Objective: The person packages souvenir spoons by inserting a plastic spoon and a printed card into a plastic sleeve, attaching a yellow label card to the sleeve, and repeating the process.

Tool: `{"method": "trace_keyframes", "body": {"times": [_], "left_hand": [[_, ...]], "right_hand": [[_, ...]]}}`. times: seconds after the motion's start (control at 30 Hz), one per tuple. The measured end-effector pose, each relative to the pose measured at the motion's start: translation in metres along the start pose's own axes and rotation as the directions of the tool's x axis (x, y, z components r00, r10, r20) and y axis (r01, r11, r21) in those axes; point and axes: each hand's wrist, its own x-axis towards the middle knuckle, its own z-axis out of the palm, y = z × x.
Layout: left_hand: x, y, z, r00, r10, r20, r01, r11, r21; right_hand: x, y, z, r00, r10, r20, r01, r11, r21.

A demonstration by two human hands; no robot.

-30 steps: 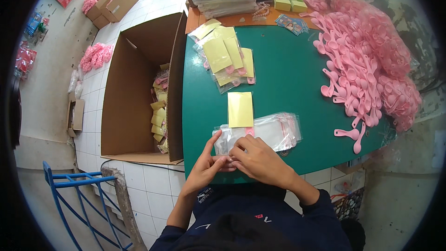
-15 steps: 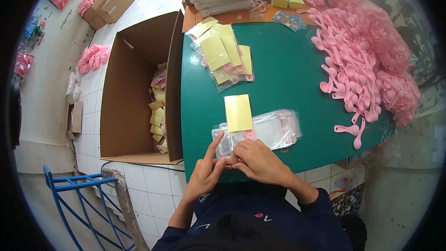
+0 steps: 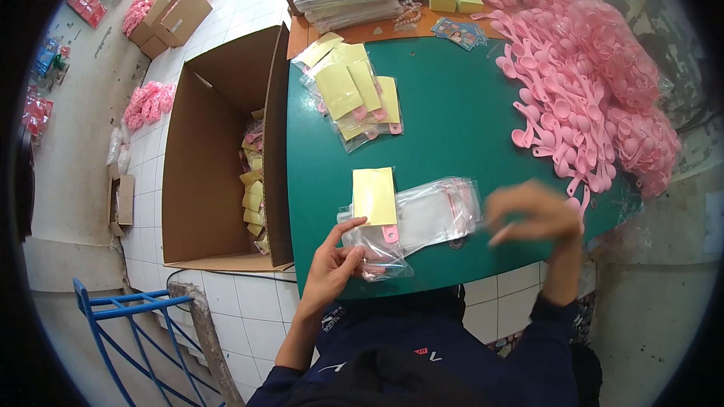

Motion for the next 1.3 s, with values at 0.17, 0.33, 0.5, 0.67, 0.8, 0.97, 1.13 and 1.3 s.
{"method": "trace_keyframes", "body": {"times": [0.17,0.33,0.5,0.67,0.8,0.97,1.13,1.3], "left_hand": [[-0.004,0.004,-0.005,0.996,-0.038,0.081,0.037,0.999,0.018],[-0.012,0.001,-0.009,0.986,-0.035,0.160,0.049,0.995,-0.084],[-0.019,0.007,-0.003,0.985,-0.052,0.162,0.075,0.988,-0.135],[-0.026,-0.002,-0.011,0.987,-0.084,0.141,0.113,0.969,-0.220],[-0.025,-0.007,0.000,0.996,0.081,0.025,-0.084,0.980,0.182],[-0.023,-0.008,0.004,0.988,0.132,-0.076,-0.096,0.926,0.365],[-0.023,-0.007,0.011,0.978,0.179,-0.109,-0.122,0.911,0.395],[-0.022,-0.008,0.016,0.971,0.190,-0.142,-0.112,0.895,0.432]], "right_hand": [[-0.086,0.050,-0.088,0.297,0.011,-0.955,-0.796,0.554,-0.242],[0.003,0.006,0.047,0.660,-0.019,-0.751,-0.431,0.810,-0.399],[0.059,0.007,0.144,0.881,-0.128,-0.455,-0.047,0.934,-0.355],[0.061,0.012,0.142,0.882,-0.157,-0.443,0.045,0.966,-0.253],[0.055,0.009,0.143,0.879,-0.091,-0.468,0.015,0.987,-0.163],[0.050,-0.002,0.140,0.884,0.123,-0.451,-0.111,0.992,0.053],[0.046,0.005,0.149,0.841,0.368,-0.396,-0.087,0.815,0.573],[0.055,0.003,0.163,0.733,0.471,-0.490,-0.087,0.780,0.620]]}}
